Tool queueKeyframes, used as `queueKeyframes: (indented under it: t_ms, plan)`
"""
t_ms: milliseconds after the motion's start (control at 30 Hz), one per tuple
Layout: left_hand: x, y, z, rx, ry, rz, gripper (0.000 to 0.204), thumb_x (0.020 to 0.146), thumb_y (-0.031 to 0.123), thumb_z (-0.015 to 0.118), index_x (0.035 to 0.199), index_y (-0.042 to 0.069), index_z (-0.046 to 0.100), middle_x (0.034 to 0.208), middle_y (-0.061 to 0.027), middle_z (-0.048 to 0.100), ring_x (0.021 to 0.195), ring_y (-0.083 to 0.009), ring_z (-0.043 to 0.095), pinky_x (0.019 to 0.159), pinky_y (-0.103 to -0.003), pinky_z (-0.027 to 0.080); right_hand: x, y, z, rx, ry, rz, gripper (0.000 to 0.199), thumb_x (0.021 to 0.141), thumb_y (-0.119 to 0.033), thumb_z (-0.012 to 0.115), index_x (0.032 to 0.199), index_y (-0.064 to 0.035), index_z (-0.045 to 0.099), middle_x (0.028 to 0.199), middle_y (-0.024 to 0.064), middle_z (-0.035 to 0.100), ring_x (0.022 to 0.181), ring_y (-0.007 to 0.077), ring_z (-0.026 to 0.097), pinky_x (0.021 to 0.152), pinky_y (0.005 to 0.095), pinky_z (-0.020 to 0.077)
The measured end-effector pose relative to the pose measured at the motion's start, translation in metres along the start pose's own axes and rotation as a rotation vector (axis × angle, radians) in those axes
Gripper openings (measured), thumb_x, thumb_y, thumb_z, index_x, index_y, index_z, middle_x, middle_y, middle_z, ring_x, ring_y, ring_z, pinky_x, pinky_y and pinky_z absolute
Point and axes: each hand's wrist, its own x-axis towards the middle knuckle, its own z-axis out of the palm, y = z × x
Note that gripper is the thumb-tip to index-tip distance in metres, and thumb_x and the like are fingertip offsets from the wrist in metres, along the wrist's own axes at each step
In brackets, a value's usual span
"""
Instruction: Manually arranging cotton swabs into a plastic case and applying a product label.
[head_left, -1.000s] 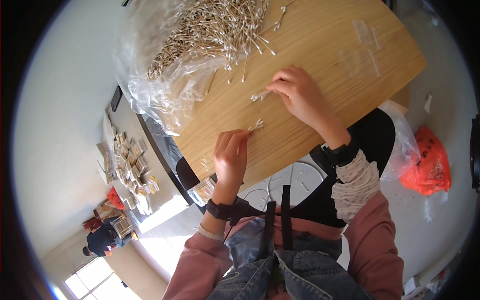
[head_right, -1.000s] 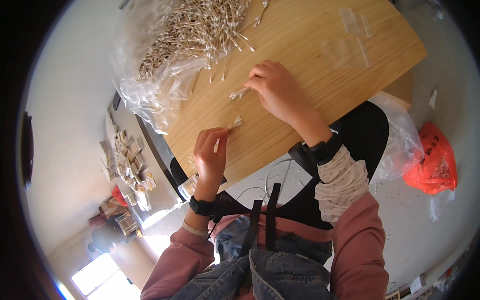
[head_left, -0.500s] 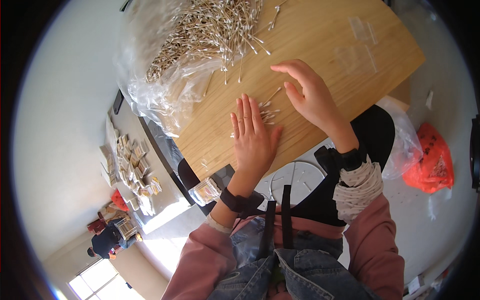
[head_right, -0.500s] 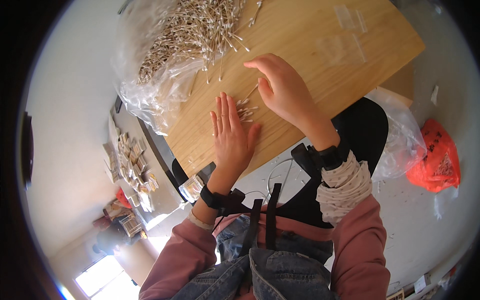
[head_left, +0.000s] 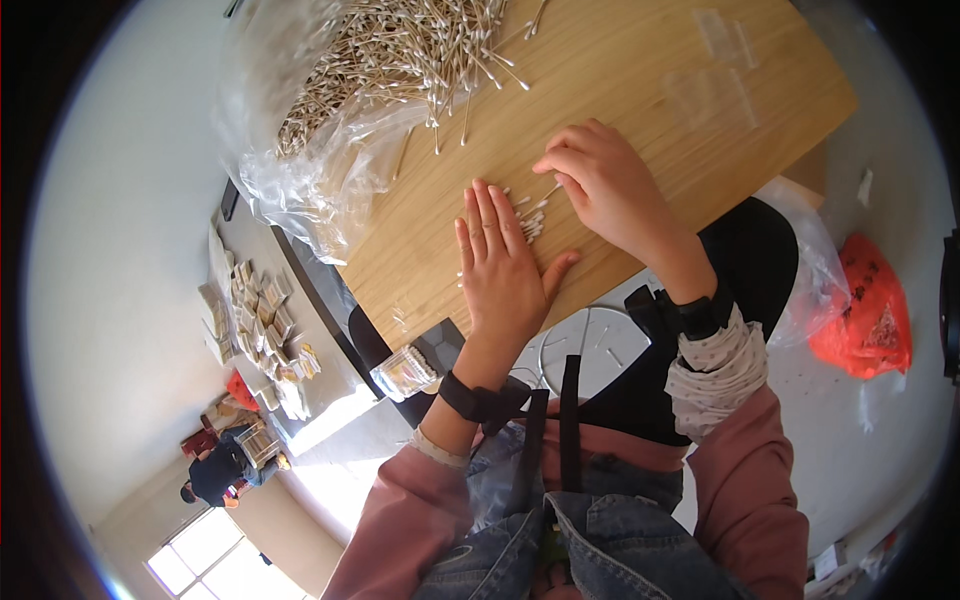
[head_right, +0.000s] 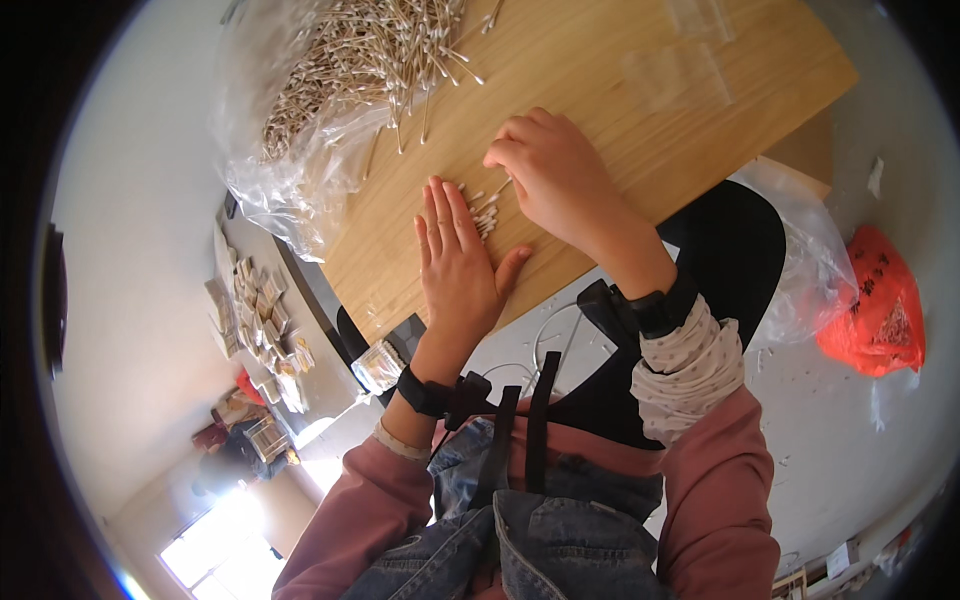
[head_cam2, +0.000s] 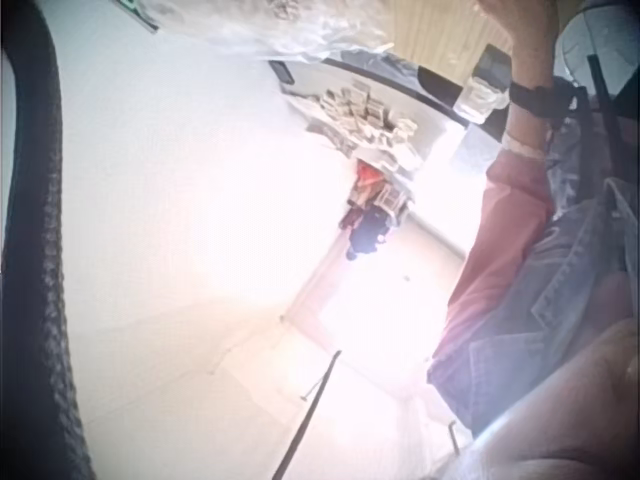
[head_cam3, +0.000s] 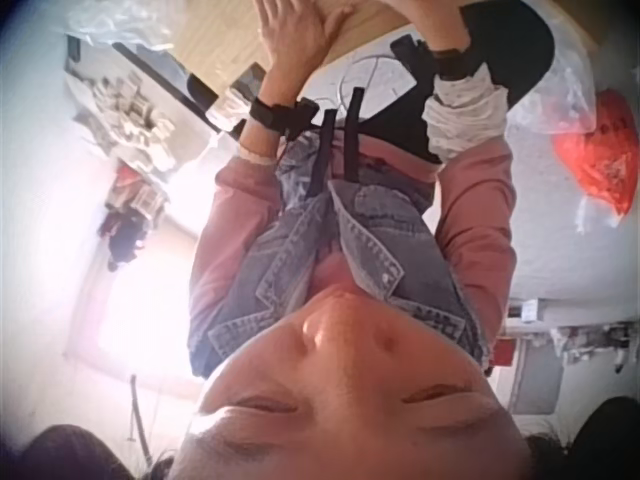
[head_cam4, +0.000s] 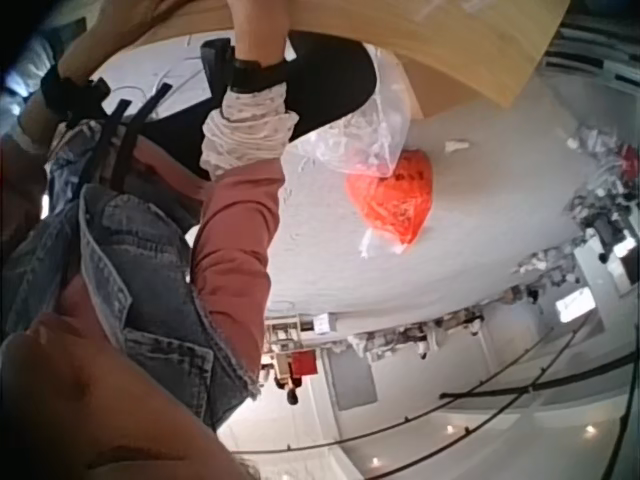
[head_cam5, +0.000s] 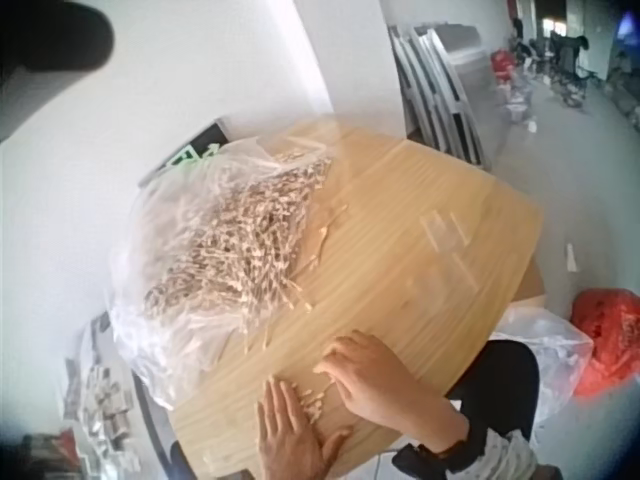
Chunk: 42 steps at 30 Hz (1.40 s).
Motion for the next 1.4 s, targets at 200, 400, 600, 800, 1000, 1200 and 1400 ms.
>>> queueKeyframes:
  t_ms: [200,400,600,800,1000,1200,1400]
  plan:
    - [0.004,-0.011,-0.002,0.001,0.019,0.010,0.109,0.092,0.066,0.056,0.156,-0.012,0.014,0.164,-0.0334,0.016,0.155,-0.0436,0.012,0.124,-0.056,0.013,-0.002,-0.004,-0.007,0.089,-0.121,-0.002,0.008,0.081,0.000,0.068,0.086,-0.0058,0.068,0.086,0.0049,0.066,0.091,0.0282,0.060,0.082,0.0399,0.0480]
    - [-0.016,-0.005,-0.010,-0.018,0.065,-0.054,0.112,0.090,0.066,0.059,0.157,-0.011,0.014,0.165,-0.0319,0.015,0.156,-0.0426,0.011,0.124,-0.055,0.011,-0.004,-0.005,-0.005,0.037,-0.155,-0.020,0.006,0.081,0.000,0.067,0.083,-0.0059,0.065,0.083,0.0049,0.063,0.089,0.0283,0.060,0.083,0.0400,0.0478]
    - [-0.008,-0.006,-0.006,0.021,-0.017,-0.028,0.109,0.091,0.067,0.056,0.156,-0.012,0.017,0.164,-0.0318,0.016,0.155,-0.0422,0.013,0.124,-0.055,0.013,0.001,-0.011,0.003,0.040,-0.206,-0.026,0.008,0.081,0.001,0.066,0.082,-0.0056,0.062,0.082,0.0055,0.062,0.088,0.0285,0.059,0.081,0.0393,0.0480]
    - [0.020,-0.025,0.002,0.069,0.043,-0.030,0.109,0.092,0.069,0.053,0.154,-0.014,0.018,0.163,-0.0320,0.019,0.155,-0.0423,0.015,0.124,-0.053,0.015,0.005,-0.006,0.014,0.045,-0.070,-0.056,0.011,0.082,0.003,0.064,0.090,-0.0036,0.062,0.086,0.0085,0.064,0.088,0.0309,0.060,0.080,0.0413,0.0490]
    - [0.000,-0.009,0.005,0.091,0.065,-0.051,0.115,0.087,0.076,0.051,0.153,-0.015,0.024,0.163,-0.0316,0.022,0.154,-0.0418,0.019,0.123,-0.053,0.019,0.004,-0.008,0.010,0.028,-0.074,-0.014,0.015,0.083,0.003,0.064,0.096,-0.0029,0.061,0.088,0.0102,0.066,0.091,0.0325,0.061,0.081,0.0428,0.0491]
    - [-0.007,-0.005,0.001,0.069,0.060,-0.066,0.115,0.087,0.076,0.051,0.153,-0.014,0.024,0.163,-0.0319,0.022,0.154,-0.0421,0.019,0.123,-0.054,0.018,0.006,-0.013,0.006,0.020,-0.110,0.000,0.015,0.083,0.004,0.063,0.097,-0.0024,0.060,0.085,0.0105,0.065,0.089,0.0322,0.061,0.079,0.0426,0.0487]
    - [-0.007,-0.006,0.003,0.062,0.068,-0.075,0.115,0.087,0.076,0.052,0.154,-0.013,0.024,0.163,-0.0312,0.022,0.154,-0.0415,0.019,0.123,-0.053,0.019,0.004,-0.021,0.011,0.130,-0.154,0.007,0.014,0.084,0.003,0.063,0.098,-0.0022,0.061,0.086,0.0109,0.065,0.084,0.0315,0.061,0.075,0.0419,0.0496]
